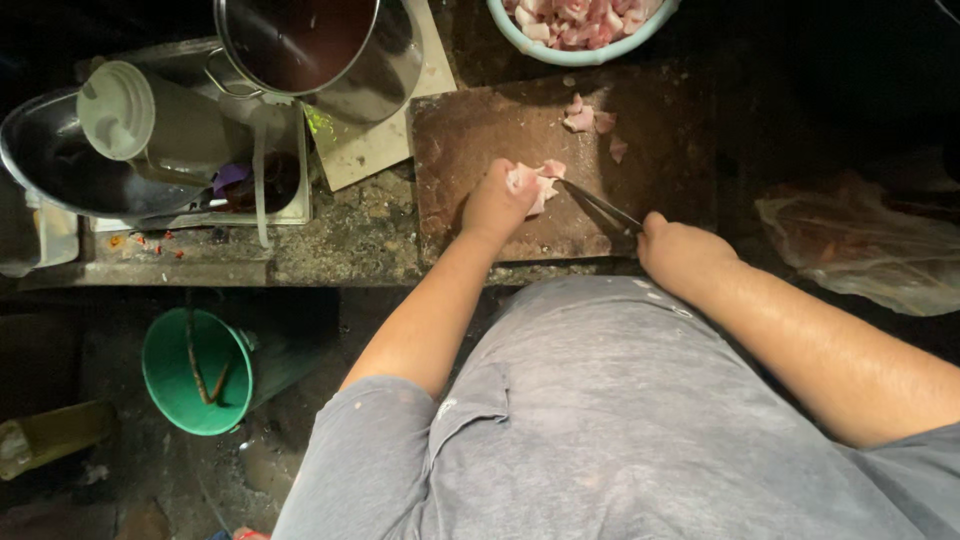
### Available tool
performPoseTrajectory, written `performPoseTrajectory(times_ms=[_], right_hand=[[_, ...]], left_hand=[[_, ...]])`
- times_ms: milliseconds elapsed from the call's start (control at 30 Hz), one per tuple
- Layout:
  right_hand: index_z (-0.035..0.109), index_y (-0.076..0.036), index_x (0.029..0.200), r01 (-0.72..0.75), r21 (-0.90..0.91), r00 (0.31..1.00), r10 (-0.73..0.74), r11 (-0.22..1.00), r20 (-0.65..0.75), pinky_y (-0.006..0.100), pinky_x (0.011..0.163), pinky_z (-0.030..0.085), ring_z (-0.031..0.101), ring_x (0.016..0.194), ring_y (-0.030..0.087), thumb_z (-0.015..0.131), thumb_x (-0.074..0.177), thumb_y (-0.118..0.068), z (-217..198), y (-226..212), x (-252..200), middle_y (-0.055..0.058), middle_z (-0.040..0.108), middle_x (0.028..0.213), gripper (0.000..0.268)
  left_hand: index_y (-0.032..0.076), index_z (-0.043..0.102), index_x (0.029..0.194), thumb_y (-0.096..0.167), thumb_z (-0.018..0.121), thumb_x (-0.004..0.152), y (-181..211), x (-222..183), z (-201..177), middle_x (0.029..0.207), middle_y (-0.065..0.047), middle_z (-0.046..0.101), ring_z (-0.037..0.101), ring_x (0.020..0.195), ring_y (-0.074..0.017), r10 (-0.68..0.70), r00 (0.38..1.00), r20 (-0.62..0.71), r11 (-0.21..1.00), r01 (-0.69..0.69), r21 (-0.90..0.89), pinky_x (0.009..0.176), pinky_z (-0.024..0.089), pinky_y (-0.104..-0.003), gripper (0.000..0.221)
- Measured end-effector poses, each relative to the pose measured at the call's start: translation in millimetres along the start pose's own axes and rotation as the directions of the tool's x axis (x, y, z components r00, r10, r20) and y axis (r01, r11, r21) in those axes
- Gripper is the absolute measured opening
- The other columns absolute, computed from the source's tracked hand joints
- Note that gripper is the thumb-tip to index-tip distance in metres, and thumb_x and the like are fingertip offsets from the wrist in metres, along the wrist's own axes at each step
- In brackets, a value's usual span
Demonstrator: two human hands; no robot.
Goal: The person cuts raw meat into small pieces using a knife on a wooden board and then places the meat into a bowl.
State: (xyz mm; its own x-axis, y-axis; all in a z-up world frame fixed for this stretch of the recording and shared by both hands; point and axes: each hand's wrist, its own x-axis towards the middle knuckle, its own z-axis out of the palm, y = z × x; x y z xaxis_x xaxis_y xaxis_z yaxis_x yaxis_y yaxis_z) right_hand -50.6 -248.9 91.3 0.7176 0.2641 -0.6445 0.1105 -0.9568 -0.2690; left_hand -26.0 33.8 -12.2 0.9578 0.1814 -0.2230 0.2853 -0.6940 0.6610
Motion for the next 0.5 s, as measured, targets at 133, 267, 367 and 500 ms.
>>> performPoseTrajectory(times_ms=[133, 267, 367, 500], right_hand=[[0.058, -0.002, 0.108, 0.026, 0.011, 0.998, -0.025, 1.0, -0.062, 0.057, 0.078, 0.055, 0.071, 0.087, 0.047, 0.047, 0.103, -0.035, -5, -8, -7, 0.027, 0.073, 0.092, 0.035], [0.057, -0.003, 0.11, 0.027, -0.011, 0.996, -0.027, 1.0, -0.084, 0.057, 0.076, 0.056, 0.072, 0.084, 0.046, 0.047, 0.104, -0.038, -7, -12, -6, 0.027, 0.074, 0.089, 0.036], [0.057, -0.003, 0.108, 0.114, -0.04, 0.986, -0.118, 0.993, -0.116, 0.056, 0.075, 0.056, 0.072, 0.084, 0.045, 0.048, 0.102, -0.037, -7, -17, 9, 0.025, 0.074, 0.09, 0.036], [0.058, -0.003, 0.107, 0.114, -0.014, 0.991, -0.115, 0.993, -0.068, 0.057, 0.078, 0.055, 0.071, 0.088, 0.046, 0.048, 0.101, -0.028, -6, -33, 39, 0.027, 0.073, 0.095, 0.028]], left_hand=[[0.012, 0.059, 0.122, 0.038, 0.079, 0.08, -3, -1, -11, 0.114, -0.019, 0.07, 0.069, 0.103, -0.0383, 0.038, 0.999, 0.014, 0.998, -0.038, -0.04, 0.088, 0.054, -0.046, 0.053], [0.014, 0.066, 0.119, 0.038, 0.078, 0.084, -1, -2, -17, 0.117, -0.018, 0.069, 0.067, 0.107, -0.0379, 0.134, 0.986, 0.1, 0.991, -0.135, 0.006, 0.09, 0.053, -0.046, 0.044], [0.013, 0.068, 0.115, 0.039, 0.077, 0.084, 5, 0, -20, 0.118, -0.016, 0.069, 0.066, 0.111, -0.0367, 0.115, 0.987, 0.111, 0.992, -0.119, 0.033, 0.093, 0.053, -0.045, 0.042], [0.012, 0.067, 0.116, 0.034, 0.077, 0.082, 7, -1, -23, 0.119, -0.017, 0.068, 0.065, 0.11, -0.0379, 0.132, 0.978, 0.164, 0.989, -0.141, 0.049, 0.093, 0.053, -0.045, 0.042]])
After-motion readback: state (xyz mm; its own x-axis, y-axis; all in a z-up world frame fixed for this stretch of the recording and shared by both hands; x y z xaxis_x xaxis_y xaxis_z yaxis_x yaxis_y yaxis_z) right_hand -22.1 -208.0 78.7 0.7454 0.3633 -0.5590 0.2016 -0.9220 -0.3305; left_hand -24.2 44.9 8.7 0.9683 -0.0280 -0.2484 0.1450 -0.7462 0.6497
